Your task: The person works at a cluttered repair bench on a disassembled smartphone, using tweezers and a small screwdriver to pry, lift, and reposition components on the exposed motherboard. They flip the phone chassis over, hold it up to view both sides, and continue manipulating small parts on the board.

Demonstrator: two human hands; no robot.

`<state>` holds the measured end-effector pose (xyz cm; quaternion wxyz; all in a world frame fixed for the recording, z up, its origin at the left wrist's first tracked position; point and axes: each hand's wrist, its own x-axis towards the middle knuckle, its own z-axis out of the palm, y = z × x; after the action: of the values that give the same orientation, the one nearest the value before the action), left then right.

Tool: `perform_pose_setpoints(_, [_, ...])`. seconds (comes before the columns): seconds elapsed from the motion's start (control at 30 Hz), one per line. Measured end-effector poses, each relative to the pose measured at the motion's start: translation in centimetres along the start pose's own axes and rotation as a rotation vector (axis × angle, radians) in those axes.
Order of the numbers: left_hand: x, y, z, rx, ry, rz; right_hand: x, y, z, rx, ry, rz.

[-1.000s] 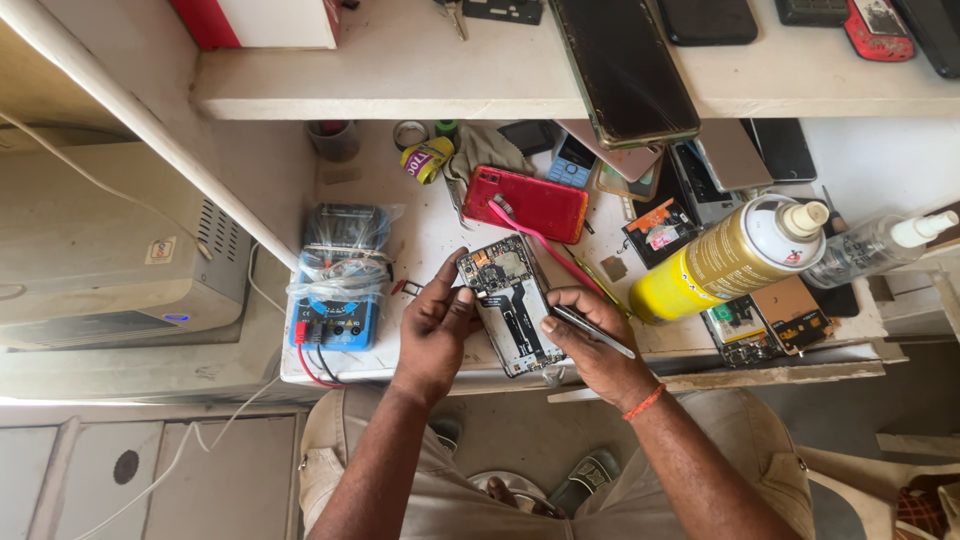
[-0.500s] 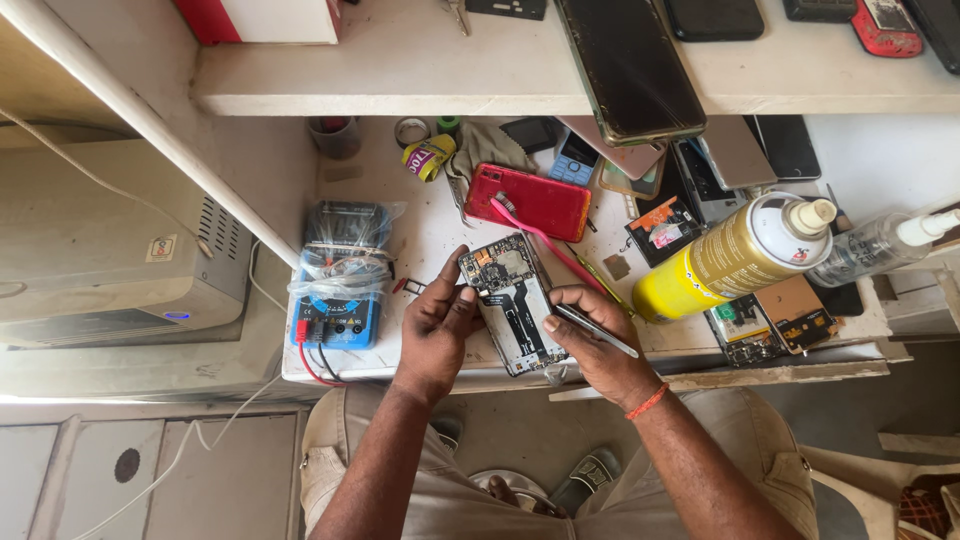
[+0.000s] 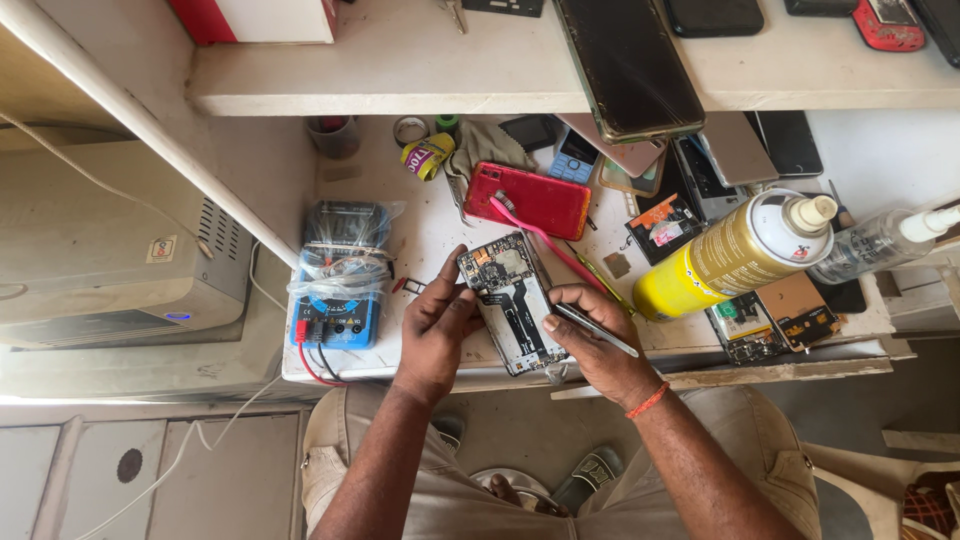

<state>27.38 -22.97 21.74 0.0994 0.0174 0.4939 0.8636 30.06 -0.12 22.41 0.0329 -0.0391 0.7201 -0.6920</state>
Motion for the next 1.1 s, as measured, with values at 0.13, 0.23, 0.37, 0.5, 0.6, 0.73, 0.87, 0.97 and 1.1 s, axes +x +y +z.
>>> perform_pose_setpoints(0.13, [0.05,-0.61,-0.07,0.035,-0.032,0.09,0.02,-0.06,-0.04,0.011,-0.006,0.003])
perform_pose_setpoints(0.23, [0.12,-0.93,0.13,0.048,-0.024,0.122,0.03,-0.05,-0.01,0.008,-0.007,0.002])
perform_pose_setpoints(0.37, [0.05,-0.94,0.38,0.034,0.001,0.1,0.01,0.0,-0.03,0.02,-0.006,0.009])
perform_pose_setpoints(0.5, [-0.04,-0.8,0.51,0.032,0.002,0.107,-0.04,0.07,-0.06,0.001,0.0,0.01])
perform_pose_setpoints(0.6, [-0.03,-0.84,0.72,0.107,0.026,0.148,0.01,0.1,-0.03,-0.019,-0.004,-0.001])
perform_pose_setpoints(0.73, [-0.1,-0.79,0.73,0.093,0.026,0.147,0.02,0.06,0.01,-0.021,-0.011,-0.004])
perform_pose_setpoints(0.87, [-0.06,-0.78,0.71,0.073,0.032,0.126,0.0,-0.01,0.01,-0.013,-0.011,0.007])
perform_pose_setpoints(0.97, [0.0,-0.87,0.68,0.052,0.048,0.111,0.03,0.03,0.02,-0.006,-0.015,0.006])
perform_pose_setpoints(1.1, [0.1,-0.87,0.51,0.072,0.074,0.096,0.04,0.16,-0.02,-0.024,-0.009,-0.007])
